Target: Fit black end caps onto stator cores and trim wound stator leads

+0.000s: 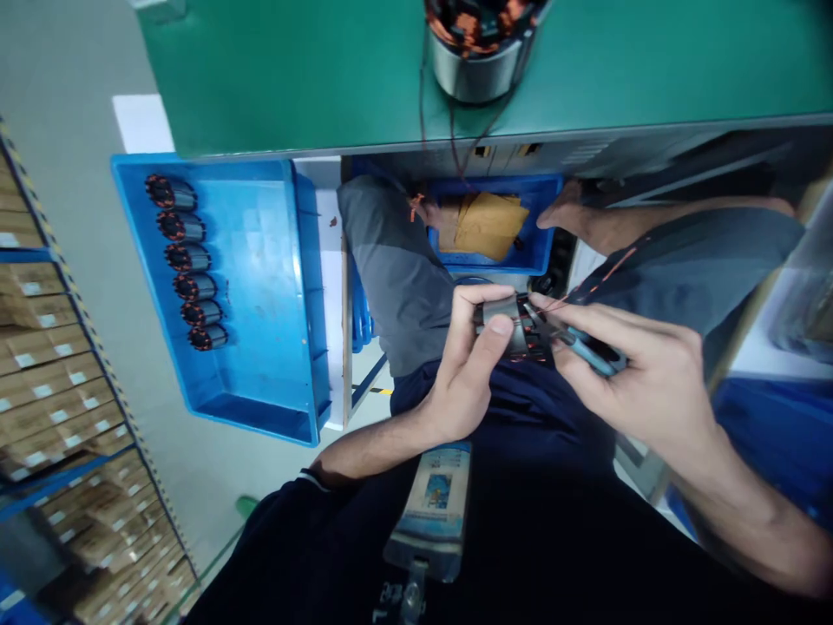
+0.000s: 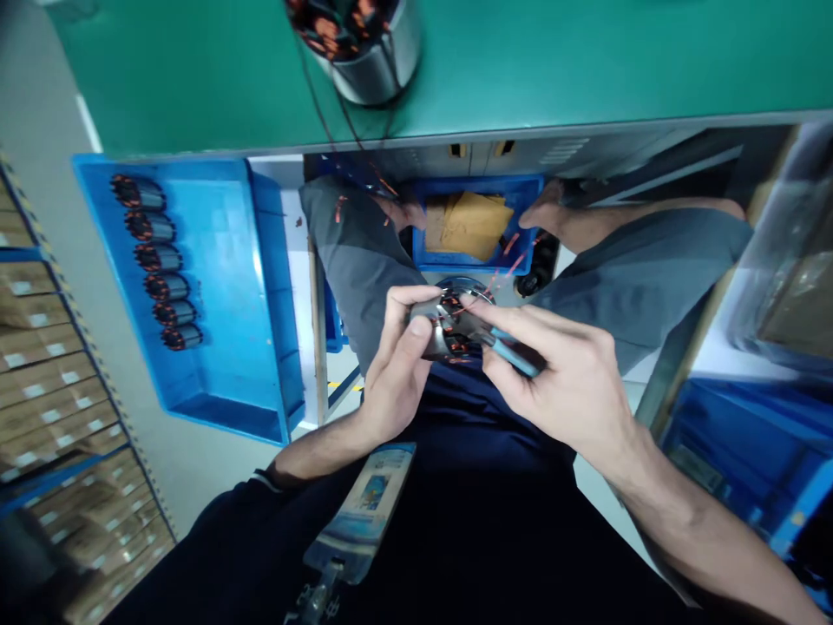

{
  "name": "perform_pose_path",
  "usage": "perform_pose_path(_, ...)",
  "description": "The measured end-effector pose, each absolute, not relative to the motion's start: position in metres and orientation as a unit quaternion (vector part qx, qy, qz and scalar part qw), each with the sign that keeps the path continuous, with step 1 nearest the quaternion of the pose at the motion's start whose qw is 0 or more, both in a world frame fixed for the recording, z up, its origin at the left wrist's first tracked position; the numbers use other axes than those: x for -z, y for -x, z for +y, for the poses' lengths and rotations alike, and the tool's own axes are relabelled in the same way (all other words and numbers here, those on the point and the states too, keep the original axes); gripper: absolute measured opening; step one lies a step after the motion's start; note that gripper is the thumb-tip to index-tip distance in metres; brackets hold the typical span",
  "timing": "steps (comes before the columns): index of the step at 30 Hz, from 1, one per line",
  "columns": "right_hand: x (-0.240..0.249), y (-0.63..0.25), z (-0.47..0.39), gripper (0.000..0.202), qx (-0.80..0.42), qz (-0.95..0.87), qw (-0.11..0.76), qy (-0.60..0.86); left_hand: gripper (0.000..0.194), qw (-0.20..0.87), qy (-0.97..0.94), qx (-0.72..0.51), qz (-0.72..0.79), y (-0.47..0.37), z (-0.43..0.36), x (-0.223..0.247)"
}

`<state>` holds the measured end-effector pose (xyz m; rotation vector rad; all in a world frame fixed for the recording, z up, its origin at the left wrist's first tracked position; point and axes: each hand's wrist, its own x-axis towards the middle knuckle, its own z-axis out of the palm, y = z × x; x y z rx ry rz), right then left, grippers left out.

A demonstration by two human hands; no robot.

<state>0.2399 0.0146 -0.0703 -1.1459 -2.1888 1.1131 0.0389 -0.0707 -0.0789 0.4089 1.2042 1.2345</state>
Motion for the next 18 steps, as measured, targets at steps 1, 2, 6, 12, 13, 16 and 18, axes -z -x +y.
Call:
perform_pose_path(1,0.075,-0.238,0.015,0.052,-0.406,-0.782,0.215,0.420,0.035,0.636,-0.159,-0.546,0.521,-0.037,-0.072,0.078)
perform_pose_path(2,0.079,-0.237,0.015,0.050,-0.405,-0.778,0.217,0.429,0.037,0.640,-0.141,-0.551,0.517,-0.034,-0.073,0.078)
perform_pose_path(6,0.093,-0.231,0.018,0.039,-0.395,-0.771,0.215,0.451,0.039,0.608,-0.113,-0.579,0.531,-0.017,-0.083,0.078)
perform_pose_path(12,0.098,-0.220,0.031,0.035,-0.421,-0.776,0.168,0.439,0.033,0.560,-0.124,-0.632,0.521,0.004,-0.105,0.067)
perform_pose_path(13,0.099,-0.217,0.034,0.036,-0.422,-0.776,0.164,0.438,0.031,0.552,-0.133,-0.636,0.522,0.006,-0.107,0.064)
perform_pose_path(16,0.101,-0.209,0.039,0.037,-0.427,-0.782,0.137,0.433,0.030,0.537,-0.151,-0.651,0.514,0.011,-0.111,0.054)
perform_pose_path(18,0.103,-0.207,0.040,0.038,-0.427,-0.790,0.111,0.426,0.035,0.544,-0.160,-0.656,0.498,0.019,-0.117,0.050)
